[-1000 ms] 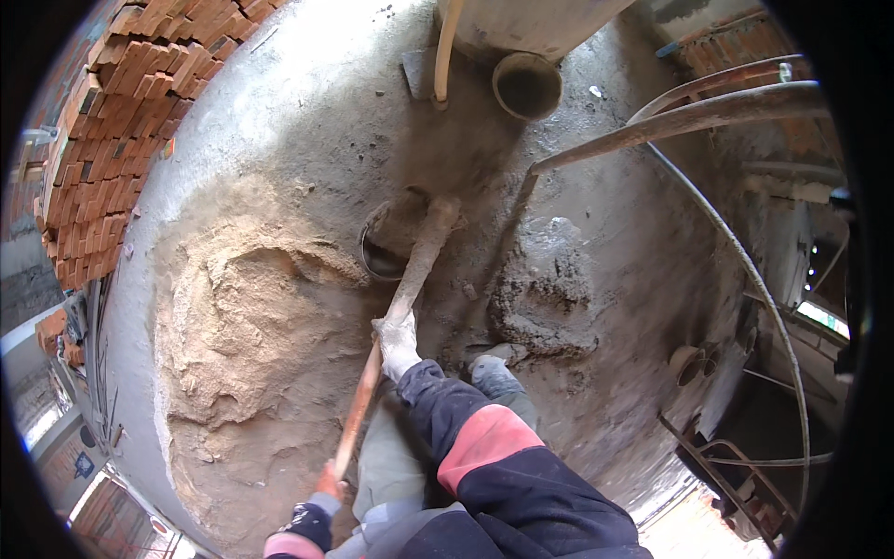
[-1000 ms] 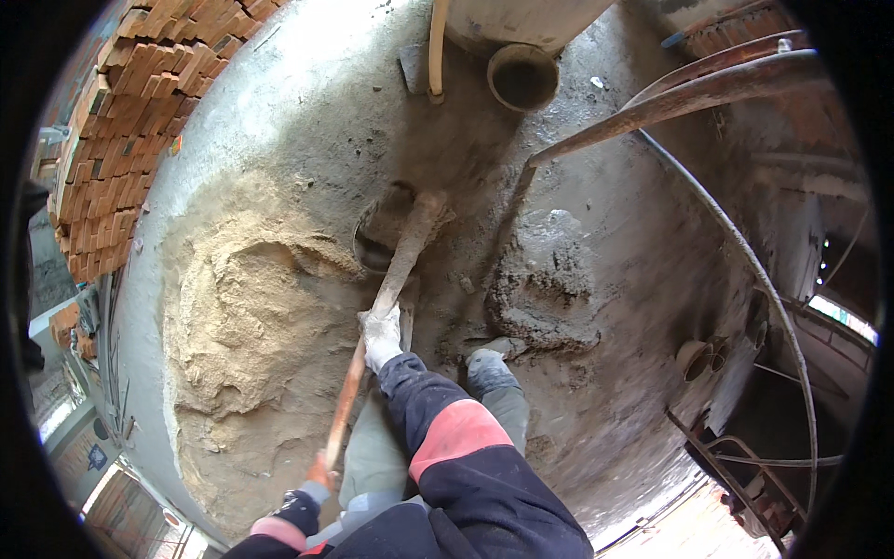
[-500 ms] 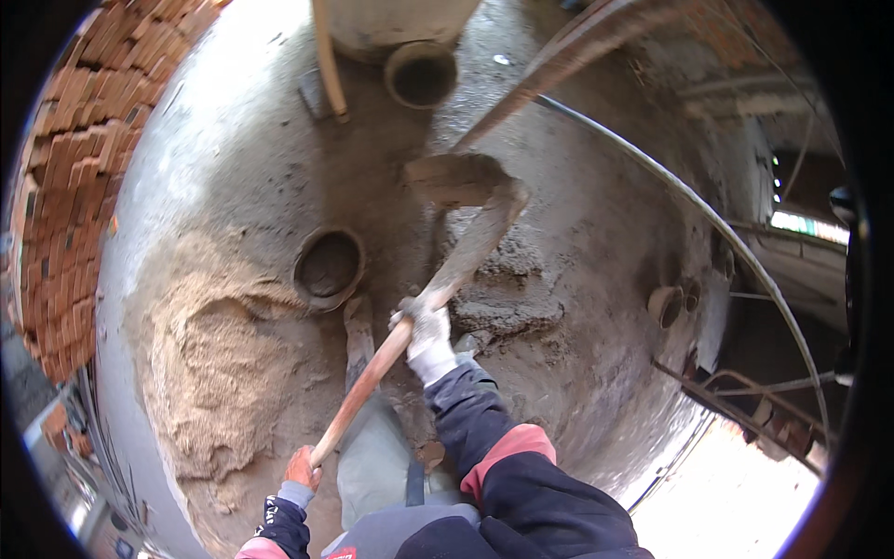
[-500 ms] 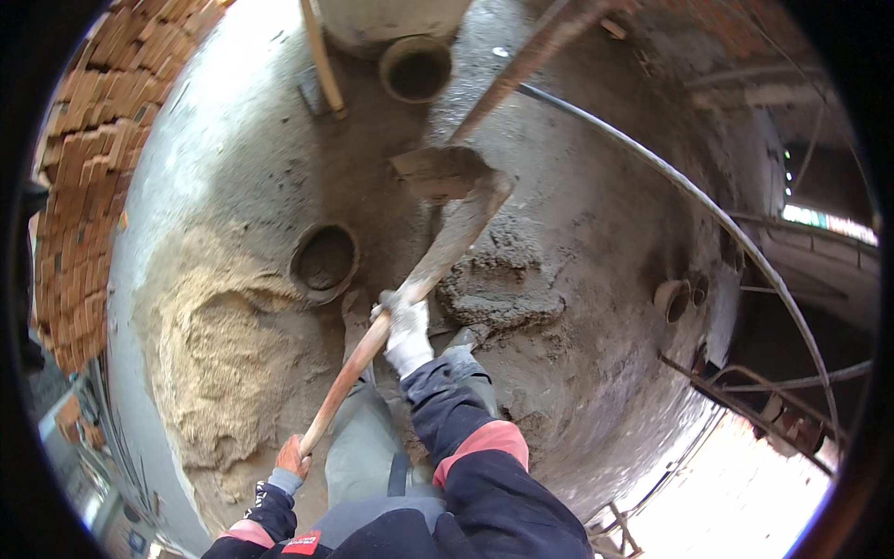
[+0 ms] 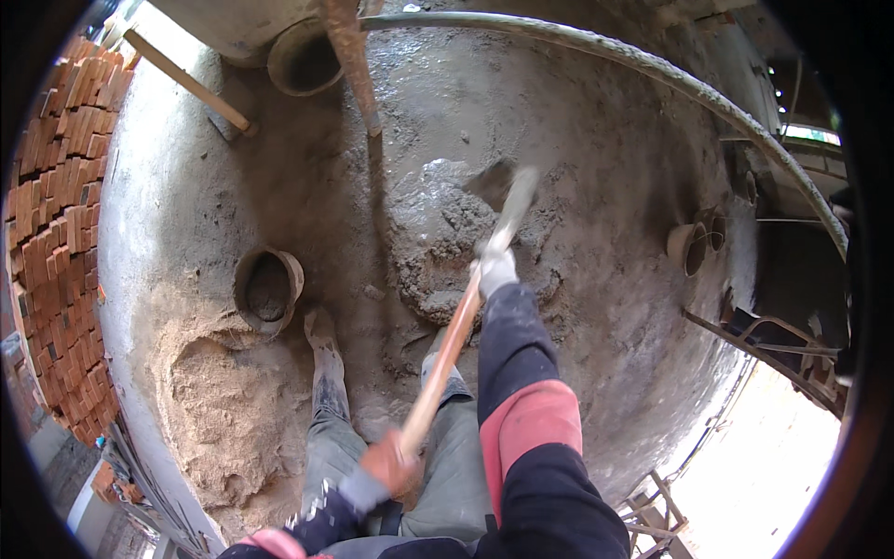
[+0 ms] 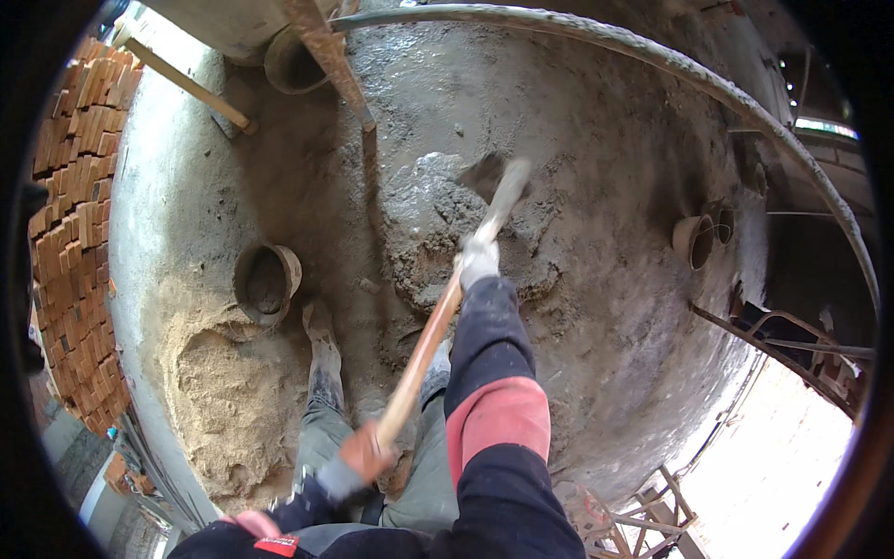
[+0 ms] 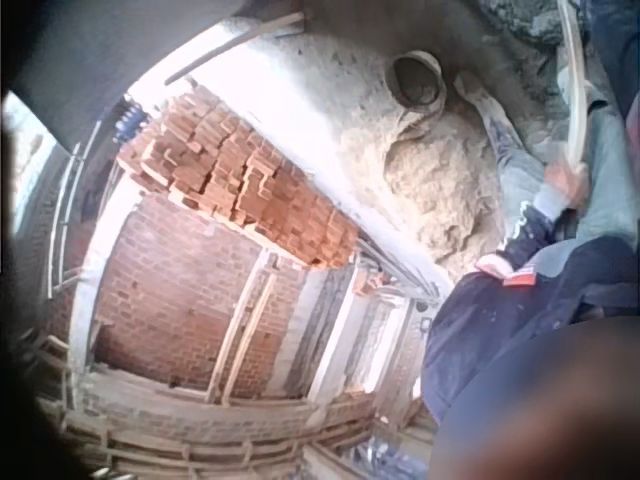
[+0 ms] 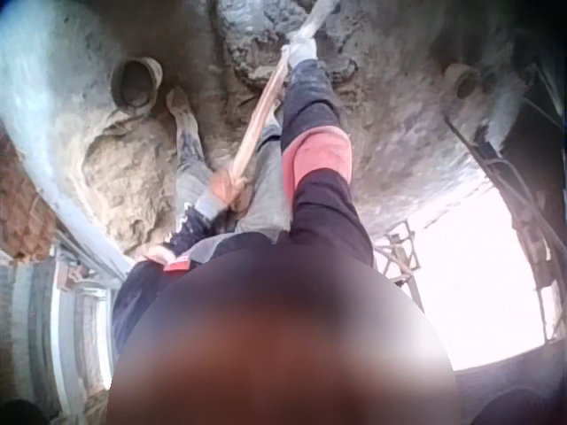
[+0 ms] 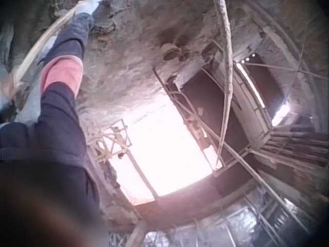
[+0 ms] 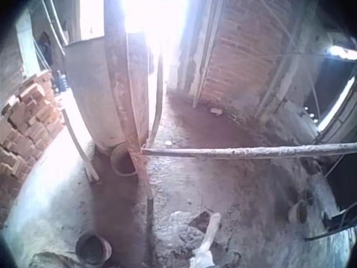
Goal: The person uses a hoe to mix a pile of sand and cement on the floor of a construction site. The person repeatedly turns and blends the dry materials together to create a uniform mixture.
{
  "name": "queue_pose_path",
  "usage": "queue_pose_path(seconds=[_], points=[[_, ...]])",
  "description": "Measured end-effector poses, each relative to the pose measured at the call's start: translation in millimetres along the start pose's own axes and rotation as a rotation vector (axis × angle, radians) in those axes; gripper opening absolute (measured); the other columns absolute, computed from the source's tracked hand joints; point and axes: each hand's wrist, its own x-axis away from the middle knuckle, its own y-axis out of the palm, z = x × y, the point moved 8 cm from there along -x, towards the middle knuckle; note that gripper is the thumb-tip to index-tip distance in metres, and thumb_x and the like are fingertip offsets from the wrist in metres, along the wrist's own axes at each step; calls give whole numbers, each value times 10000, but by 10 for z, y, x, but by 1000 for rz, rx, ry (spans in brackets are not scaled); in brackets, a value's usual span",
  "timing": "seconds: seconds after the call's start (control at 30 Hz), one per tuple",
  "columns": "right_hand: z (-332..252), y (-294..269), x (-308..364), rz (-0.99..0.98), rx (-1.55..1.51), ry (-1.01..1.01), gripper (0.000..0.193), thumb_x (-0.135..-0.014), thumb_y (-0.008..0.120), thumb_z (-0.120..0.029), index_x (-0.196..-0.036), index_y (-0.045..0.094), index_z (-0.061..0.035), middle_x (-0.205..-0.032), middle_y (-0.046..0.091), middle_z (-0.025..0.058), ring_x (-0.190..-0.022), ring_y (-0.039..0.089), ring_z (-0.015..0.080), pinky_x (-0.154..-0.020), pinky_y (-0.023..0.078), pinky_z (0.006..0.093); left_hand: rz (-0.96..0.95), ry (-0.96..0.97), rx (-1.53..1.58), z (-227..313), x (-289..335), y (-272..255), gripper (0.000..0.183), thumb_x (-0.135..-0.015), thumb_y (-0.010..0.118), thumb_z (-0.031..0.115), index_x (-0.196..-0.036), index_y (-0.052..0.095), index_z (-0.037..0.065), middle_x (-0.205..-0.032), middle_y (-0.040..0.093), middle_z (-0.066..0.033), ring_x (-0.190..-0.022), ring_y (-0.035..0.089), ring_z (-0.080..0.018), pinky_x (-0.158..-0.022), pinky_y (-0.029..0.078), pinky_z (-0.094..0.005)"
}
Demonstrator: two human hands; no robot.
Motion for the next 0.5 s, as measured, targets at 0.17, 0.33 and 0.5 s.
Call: queue_pose_path(seconds=[0.17,0.33,0.5], points=[[834,-287,57,-236,-136,273,143,-837,608,-157,-880,628,-21,-580,558,108,-482,548,225,-465,464,341,-233,-221,61,794,544,-135,588,-777,649,440,-1070,439,-24,-827,559,-248,-818,591,-418,-710,450,-451],[1204,-384,6,-242,-251,394,191,-835,612,-169,-941,605,-10,-662,557,124,-559,563,256,-514,479,377,-177,-28,225,1407,709,-888,641,-822,612,416,-1258,410,-8,-1031,572,-263,-937,582,-421,-805,454,-457],[1339,-258,278,-252,-384,535,236,-792,638,-253,-692,533,-67,-569,545,121,-461,518,295,-455,439,408,-200,270,315,1766,1124,-1656,759,-887,503,507,-1387,318,-33,-1172,552,-259,-1015,597,-350,-874,458,-359]])
